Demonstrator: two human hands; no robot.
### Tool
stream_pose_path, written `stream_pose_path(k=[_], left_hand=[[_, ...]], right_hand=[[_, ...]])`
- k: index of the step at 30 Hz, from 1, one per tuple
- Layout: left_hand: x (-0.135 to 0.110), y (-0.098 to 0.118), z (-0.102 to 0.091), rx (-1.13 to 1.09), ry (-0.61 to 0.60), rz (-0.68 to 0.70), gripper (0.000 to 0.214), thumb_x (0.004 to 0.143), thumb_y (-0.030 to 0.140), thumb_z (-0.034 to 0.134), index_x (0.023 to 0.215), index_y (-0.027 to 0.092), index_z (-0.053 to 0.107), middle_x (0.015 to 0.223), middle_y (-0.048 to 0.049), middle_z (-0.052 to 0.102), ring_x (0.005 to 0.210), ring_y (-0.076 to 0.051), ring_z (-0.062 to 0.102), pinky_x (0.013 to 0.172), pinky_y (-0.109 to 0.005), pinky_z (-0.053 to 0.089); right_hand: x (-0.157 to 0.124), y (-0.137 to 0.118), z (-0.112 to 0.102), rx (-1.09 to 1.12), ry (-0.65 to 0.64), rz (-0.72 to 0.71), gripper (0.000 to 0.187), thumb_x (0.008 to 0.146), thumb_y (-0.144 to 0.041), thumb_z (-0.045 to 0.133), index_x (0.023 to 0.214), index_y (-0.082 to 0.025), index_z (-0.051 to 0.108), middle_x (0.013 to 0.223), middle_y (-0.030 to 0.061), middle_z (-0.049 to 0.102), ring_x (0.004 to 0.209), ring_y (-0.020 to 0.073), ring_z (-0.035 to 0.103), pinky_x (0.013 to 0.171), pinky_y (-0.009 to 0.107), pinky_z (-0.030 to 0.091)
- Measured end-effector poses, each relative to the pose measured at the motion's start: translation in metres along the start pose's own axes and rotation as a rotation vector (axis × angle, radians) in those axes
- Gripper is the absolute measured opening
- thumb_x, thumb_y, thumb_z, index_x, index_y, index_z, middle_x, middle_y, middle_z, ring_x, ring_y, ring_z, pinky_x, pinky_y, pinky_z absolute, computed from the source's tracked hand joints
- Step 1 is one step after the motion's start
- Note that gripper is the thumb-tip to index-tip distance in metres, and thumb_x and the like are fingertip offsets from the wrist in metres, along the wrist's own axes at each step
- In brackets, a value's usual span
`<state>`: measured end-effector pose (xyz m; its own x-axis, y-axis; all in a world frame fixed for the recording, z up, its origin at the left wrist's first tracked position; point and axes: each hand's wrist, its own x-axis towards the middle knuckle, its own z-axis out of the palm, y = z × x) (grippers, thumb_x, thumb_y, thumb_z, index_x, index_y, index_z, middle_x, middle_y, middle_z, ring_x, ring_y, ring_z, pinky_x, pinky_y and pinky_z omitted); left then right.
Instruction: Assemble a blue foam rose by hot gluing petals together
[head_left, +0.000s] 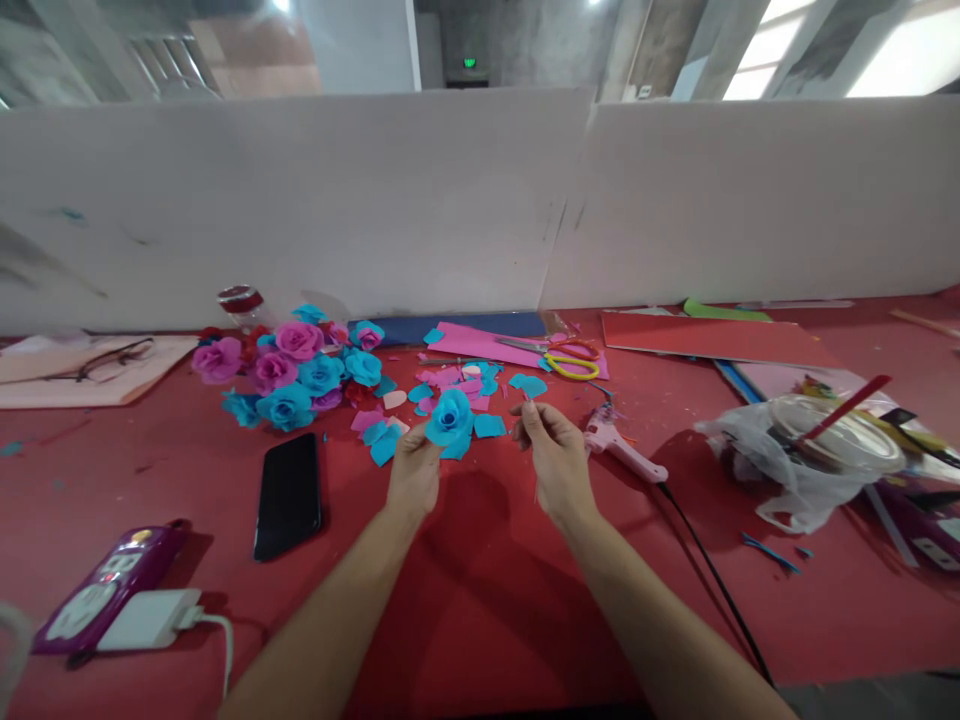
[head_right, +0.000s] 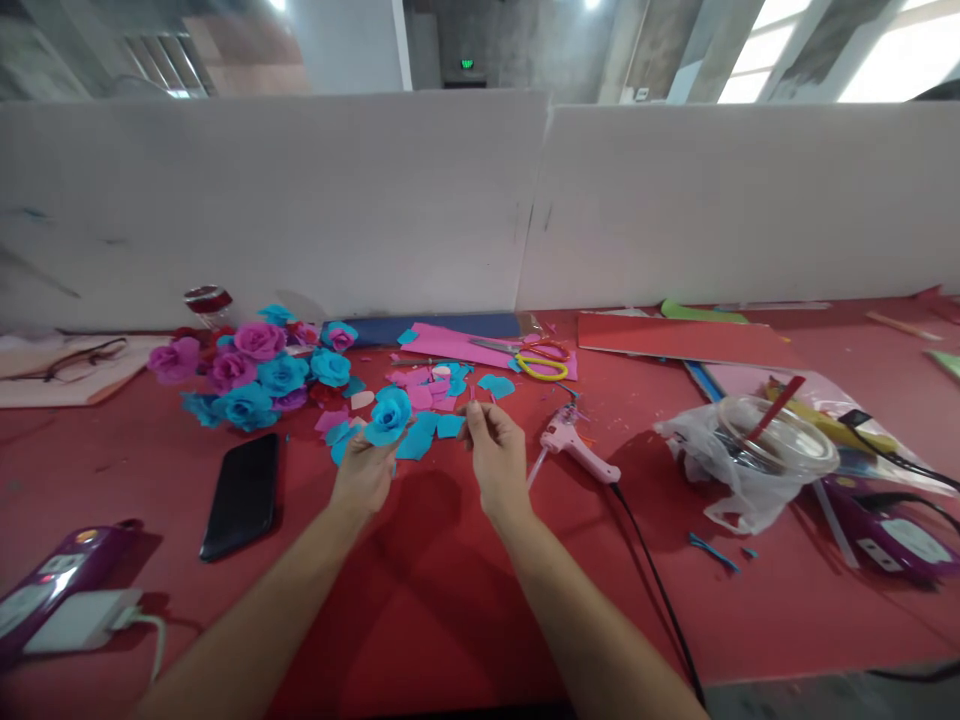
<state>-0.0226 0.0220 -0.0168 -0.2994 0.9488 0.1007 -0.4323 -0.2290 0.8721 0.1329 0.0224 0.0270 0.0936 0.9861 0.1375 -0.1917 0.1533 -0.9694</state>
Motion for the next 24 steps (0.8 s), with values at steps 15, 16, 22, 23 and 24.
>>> stream_pose_path(k=[15, 16, 22, 23, 24], left_hand=[[0.033, 0.029, -0.030, 0.044, 0.223, 0.159, 0.021, 0.071, 0.026, 0.070, 0.071, 0.021, 0.049, 0.074, 0.0044, 0.060, 0.071, -0.008, 0.058, 0.074, -0.023, 0.046], [0.035, 0.029, -0.032, 0.087, 0.238, 0.200, 0.020, 0.072, 0.025, 0.068, 0.071, 0.021, 0.048, 0.072, 0.0045, 0.058, 0.071, -0.008, 0.058, 0.074, -0.022, 0.045], [0.034, 0.022, -0.034, 0.262, 0.138, 0.239, 0.010, 0.077, 0.026, 0.060, 0.072, 0.020, 0.052, 0.075, 0.0017, 0.057, 0.077, -0.011, 0.056, 0.072, -0.022, 0.042], [0.033, 0.022, -0.033, 0.255, 0.121, 0.214, 0.009, 0.076, 0.026, 0.061, 0.074, 0.020, 0.054, 0.076, 0.0018, 0.057, 0.075, -0.011, 0.056, 0.073, -0.022, 0.042], [0.032, 0.022, -0.032, 0.246, 0.109, 0.191, 0.009, 0.075, 0.025, 0.063, 0.076, 0.020, 0.055, 0.076, 0.0020, 0.058, 0.074, -0.011, 0.055, 0.073, -0.022, 0.042]], right_hand=[[0.010, 0.025, -0.007, -0.419, -0.053, -0.144, 0.015, 0.082, -0.027, 0.054, 0.085, -0.020, 0.066, 0.077, 0.0026, 0.066, 0.075, 0.0177, 0.057, 0.073, 0.032, 0.043], [0.010, 0.028, -0.004, -0.574, -0.123, -0.187, 0.015, 0.081, -0.023, 0.055, 0.086, -0.021, 0.068, 0.083, 0.0038, 0.069, 0.082, 0.0198, 0.058, 0.079, 0.034, 0.042], [0.010, 0.045, 0.034, -1.192, -0.356, -0.147, 0.021, 0.082, -0.027, 0.057, 0.098, -0.022, 0.070, 0.108, 0.0116, 0.067, 0.108, 0.0318, 0.050, 0.085, 0.044, 0.035], [0.011, 0.047, 0.041, -1.223, -0.355, -0.127, 0.023, 0.081, -0.027, 0.060, 0.100, -0.021, 0.069, 0.110, 0.0135, 0.065, 0.110, 0.0331, 0.049, 0.085, 0.045, 0.035], [0.013, 0.049, 0.046, -1.236, -0.347, -0.113, 0.023, 0.078, -0.026, 0.062, 0.100, -0.019, 0.069, 0.109, 0.0150, 0.065, 0.111, 0.0340, 0.048, 0.085, 0.046, 0.034]])
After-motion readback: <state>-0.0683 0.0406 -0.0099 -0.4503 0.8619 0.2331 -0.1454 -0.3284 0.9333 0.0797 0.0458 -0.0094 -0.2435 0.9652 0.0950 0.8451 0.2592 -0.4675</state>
